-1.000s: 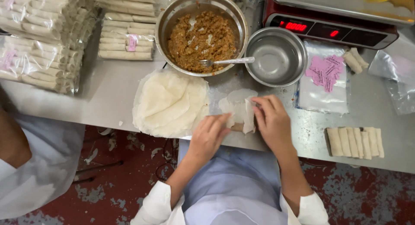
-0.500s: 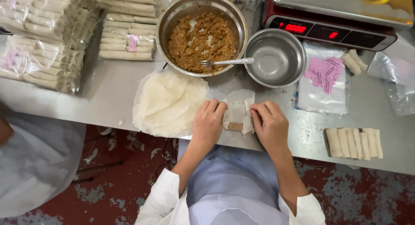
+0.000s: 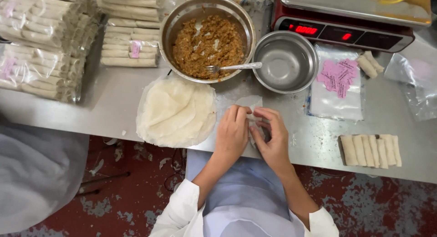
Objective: Rolling crackers by placing filling on a wrapper and rolling it into a cylinder.
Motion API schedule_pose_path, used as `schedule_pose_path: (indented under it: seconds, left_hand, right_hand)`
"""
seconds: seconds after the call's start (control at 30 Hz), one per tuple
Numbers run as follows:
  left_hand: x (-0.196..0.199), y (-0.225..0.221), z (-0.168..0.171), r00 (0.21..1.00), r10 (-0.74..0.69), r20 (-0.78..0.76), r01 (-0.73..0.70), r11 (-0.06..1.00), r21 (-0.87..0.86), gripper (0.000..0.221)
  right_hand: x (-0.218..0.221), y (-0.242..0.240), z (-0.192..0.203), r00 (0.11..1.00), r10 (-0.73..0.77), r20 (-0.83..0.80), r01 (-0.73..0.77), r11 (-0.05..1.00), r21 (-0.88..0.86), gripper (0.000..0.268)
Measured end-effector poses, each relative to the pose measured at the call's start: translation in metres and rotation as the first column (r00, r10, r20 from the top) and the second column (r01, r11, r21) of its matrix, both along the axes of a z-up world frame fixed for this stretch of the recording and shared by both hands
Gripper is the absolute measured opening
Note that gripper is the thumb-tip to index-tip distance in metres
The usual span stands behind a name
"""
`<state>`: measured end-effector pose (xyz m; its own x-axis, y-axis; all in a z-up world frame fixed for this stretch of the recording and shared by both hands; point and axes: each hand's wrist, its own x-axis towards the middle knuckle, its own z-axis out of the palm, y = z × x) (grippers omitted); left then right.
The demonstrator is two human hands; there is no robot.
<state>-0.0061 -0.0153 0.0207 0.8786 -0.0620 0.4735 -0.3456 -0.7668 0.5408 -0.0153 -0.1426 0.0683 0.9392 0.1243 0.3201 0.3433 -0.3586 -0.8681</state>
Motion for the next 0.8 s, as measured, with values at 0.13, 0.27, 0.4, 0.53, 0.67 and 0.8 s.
schedule_pose_path:
  seconds: [0.13,0.27,0.4,0.53,0.67,0.8]
  left_hand:
    - [-0.011,0.012,-0.006,0.999,-0.022,-0.025,0.019,0.995,-0.094,0.015]
    - [-0.027,0.030,-0.002,0.983,-0.163,-0.079,0.144,0.967,-0.208,0.019]
    - [-0.034,0.041,0.006,0.957,-0.289,-0.004,0.288,0.955,-0.075,0.016]
    - [-0.032,0.039,-0.008,0.960,-0.265,0.094,0.263,0.964,0.035,0.006]
    - [-0.030,0.039,-0.002,0.942,-0.278,0.189,0.266,0.960,0.089,0.005]
    - [-0.032,0.048,-0.002,0.980,-0.186,0.076,0.195,0.971,-0.137,0.021]
  right_hand:
    - [-0.003,-0.028,-0.015,0.995,-0.081,0.053,0.084,0.995,-0.060,0.022]
    - [-0.013,-0.042,-0.016,0.999,0.014,0.032,-0.009,0.983,-0.181,0.022]
    - [-0.019,-0.033,-0.020,0.984,0.061,0.166,-0.006,0.950,-0.312,0.020]
    - [-0.014,-0.023,-0.019,0.983,-0.066,0.171,0.090,0.986,-0.138,0.007]
    - [-0.013,-0.013,-0.017,0.972,0.008,0.236,0.043,0.976,-0.212,0.007]
    - [-0.016,-0.012,-0.020,0.972,0.056,0.227,0.007,0.963,-0.269,0.007]
